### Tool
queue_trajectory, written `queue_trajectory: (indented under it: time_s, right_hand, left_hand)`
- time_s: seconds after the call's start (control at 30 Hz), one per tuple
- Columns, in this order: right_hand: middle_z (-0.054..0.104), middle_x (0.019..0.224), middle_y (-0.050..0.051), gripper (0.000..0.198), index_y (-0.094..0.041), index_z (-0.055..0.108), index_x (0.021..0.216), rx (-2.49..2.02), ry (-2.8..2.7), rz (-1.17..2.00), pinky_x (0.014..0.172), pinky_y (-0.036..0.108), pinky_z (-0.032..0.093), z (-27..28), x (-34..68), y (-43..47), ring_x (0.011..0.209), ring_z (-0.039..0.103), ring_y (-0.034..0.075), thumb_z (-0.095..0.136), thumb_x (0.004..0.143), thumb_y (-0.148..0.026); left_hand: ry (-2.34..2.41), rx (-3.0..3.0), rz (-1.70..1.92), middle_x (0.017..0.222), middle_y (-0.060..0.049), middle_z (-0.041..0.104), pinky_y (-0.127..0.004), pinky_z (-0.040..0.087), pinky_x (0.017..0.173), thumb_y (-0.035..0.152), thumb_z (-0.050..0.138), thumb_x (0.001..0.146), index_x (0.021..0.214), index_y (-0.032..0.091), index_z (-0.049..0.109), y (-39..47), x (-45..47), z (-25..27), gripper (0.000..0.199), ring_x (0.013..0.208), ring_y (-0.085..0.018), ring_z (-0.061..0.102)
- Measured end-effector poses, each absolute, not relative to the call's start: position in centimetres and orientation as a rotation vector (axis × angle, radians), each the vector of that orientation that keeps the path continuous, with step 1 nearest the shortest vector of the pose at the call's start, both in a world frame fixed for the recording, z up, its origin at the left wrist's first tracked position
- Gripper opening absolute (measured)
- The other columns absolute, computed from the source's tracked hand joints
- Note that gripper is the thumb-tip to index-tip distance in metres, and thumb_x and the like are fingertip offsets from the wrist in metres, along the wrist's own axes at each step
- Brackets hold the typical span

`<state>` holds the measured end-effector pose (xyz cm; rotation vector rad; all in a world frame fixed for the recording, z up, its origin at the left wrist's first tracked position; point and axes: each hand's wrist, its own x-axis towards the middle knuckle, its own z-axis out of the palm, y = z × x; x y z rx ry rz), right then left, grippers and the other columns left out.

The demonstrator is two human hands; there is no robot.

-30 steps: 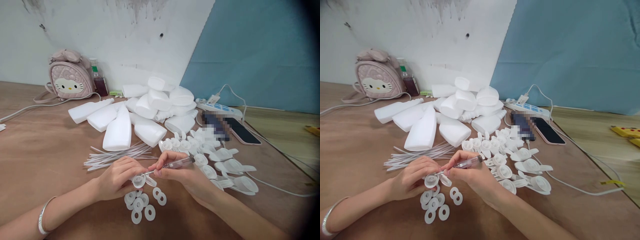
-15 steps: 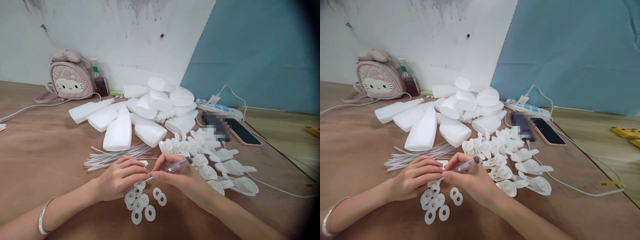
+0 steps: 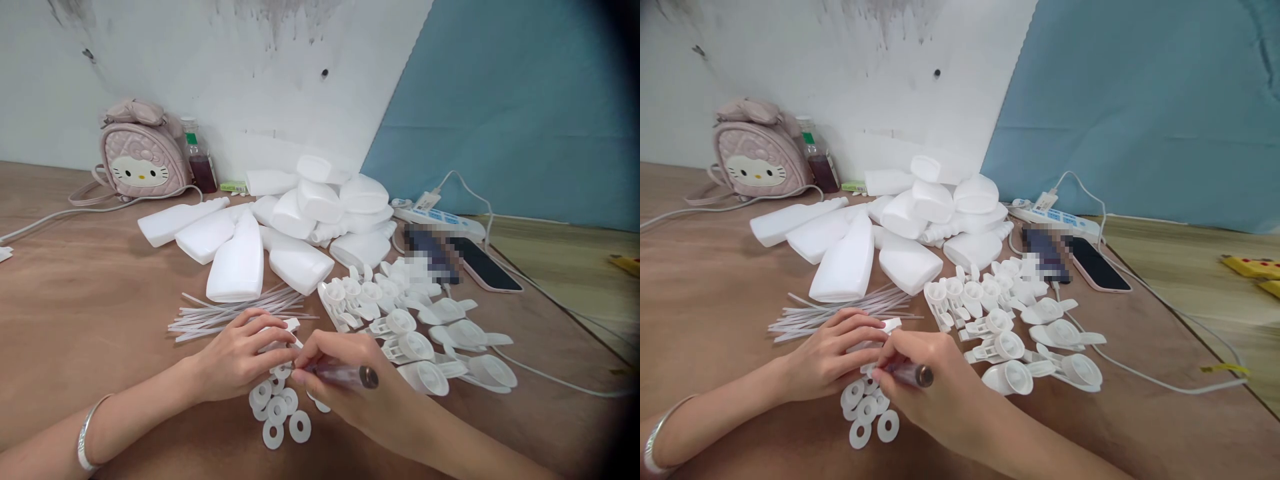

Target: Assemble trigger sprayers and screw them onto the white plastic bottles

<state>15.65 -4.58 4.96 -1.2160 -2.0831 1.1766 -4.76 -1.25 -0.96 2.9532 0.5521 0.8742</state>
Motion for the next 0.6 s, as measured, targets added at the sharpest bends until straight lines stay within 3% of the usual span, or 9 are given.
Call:
queue_trajectory:
  time_s: [0.2,0.37,0.47,0.6]
  right_hand:
    - [0.058,0.070,-0.001,0.006,-0.018,0.055,0.075,-1.079,-2.215,1.070,0.061,0.020,0.040,5.0,15.6,-4.9,0.064,0.052,0.010,0.052,0.080,-0.017]
    - [0.057,0.064,-0.003,0.008,-0.018,0.054,0.072,-1.071,-2.305,0.975,0.055,0.018,0.039,5.0,15.4,-5.3,0.058,0.050,0.008,0.056,0.076,-0.012]
    - [0.058,0.066,-0.001,0.005,-0.015,0.054,0.074,-0.935,-2.459,0.706,0.054,0.019,0.040,4.4,15.2,-5.7,0.059,0.051,0.009,0.053,0.078,-0.013]
    - [0.053,0.057,-0.001,0.016,-0.016,0.051,0.063,-0.583,-2.602,0.118,0.045,0.023,0.033,3.6,14.8,-6.8,0.051,0.044,0.010,0.050,0.078,-0.012]
  left_hand:
    - [0.563,2.937,0.812,0.102,-0.007,0.063,-0.037,0.038,0.087,0.014,0.051,0.081,0.103,0.017,0.055,-1.2,-4.9,-1.2,0.023,0.100,-0.022,0.053]
    - [0.725,2.968,0.898,0.097,-0.008,0.061,-0.032,0.041,0.076,0.010,0.052,0.078,0.104,0.017,0.057,-1.3,-4.8,-1.3,0.028,0.092,-0.020,0.052]
    - [0.824,2.947,1.035,0.088,-0.006,0.059,-0.029,0.041,0.069,0.008,0.052,0.078,0.104,0.020,0.059,-1.4,-4.8,-1.3,0.030,0.079,-0.017,0.050]
    - [0.894,2.789,1.211,0.087,-0.005,0.058,-0.028,0.042,0.069,0.021,0.063,0.076,0.104,0.022,0.059,-1.5,-4.7,-0.1,0.028,0.076,-0.015,0.047]
